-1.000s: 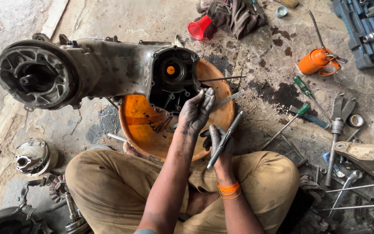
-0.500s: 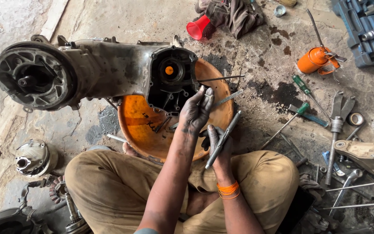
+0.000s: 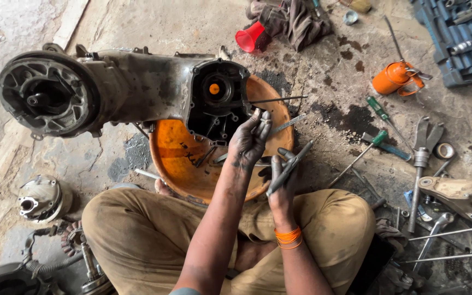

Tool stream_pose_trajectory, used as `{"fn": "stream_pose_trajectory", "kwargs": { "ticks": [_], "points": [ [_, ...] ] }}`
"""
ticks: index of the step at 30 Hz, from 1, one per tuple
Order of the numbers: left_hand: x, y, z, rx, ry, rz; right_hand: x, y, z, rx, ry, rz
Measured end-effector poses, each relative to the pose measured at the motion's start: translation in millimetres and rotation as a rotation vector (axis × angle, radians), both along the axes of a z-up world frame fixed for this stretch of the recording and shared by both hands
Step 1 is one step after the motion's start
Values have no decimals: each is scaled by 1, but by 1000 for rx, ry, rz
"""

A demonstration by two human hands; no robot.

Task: The person sits on the workshop floor working on a scooter engine casing held in an orange basin. They use a T-handle socket wrench to loosen and remove bolts from the black crankcase cover, reposition the wrench repeatedly, and use a screwdriver to pry and adjust parts inside the casing.

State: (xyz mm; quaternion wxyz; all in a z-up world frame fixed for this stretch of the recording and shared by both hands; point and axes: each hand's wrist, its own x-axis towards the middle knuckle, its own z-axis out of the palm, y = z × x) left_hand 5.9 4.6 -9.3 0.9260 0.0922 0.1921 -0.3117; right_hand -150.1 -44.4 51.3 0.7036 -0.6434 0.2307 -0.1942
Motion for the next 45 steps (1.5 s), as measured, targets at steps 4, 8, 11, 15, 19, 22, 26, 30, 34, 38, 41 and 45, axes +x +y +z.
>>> {"fn": "stream_pose_trajectory", "kwargs": {
  "ticks": [4, 8, 11, 15, 19, 22, 26, 30, 34, 38, 41, 45],
  "points": [
    [4, -9, 3, 62, -5, 10, -11, -7, -10, -348, -62, -102],
    [3, -7, 17, 142, -95, -76, -17, -20, 8, 104, -449, -147],
    [2, 8, 42, 159, -150, -182, -34, -35, 60, 554, -479, -346],
    [-9, 19, 54, 94, -166, -247, -70, -84, 87, 484, -681, -134],
    [-46, 2, 38, 197, -121, -167, -99, -115, 129, 268, -758, -21],
    [-76, -31, 17, 159, -104, -160, -106, -127, 155, 18, -784, -7],
    [-77, -38, 33, -3, -98, -182, -44, -43, 222, 472, -1210, -376],
    [-54, -1, 71, -171, -71, -189, -33, -46, 218, 450, -1190, -366],
    [-39, 10, 71, -242, -107, -165, -40, -79, 192, 24, -1033, -163],
    [-36, 2, 58, -300, -83, -152, -35, -103, 180, 3, -1022, -142],
    [-35, 3, 57, -301, -97, -154, 8, -25, 216, 432, -1208, -289],
    [-32, 8, 61, -283, -99, -152, -9, -90, 185, -282, -878, -99]
  ]
}}
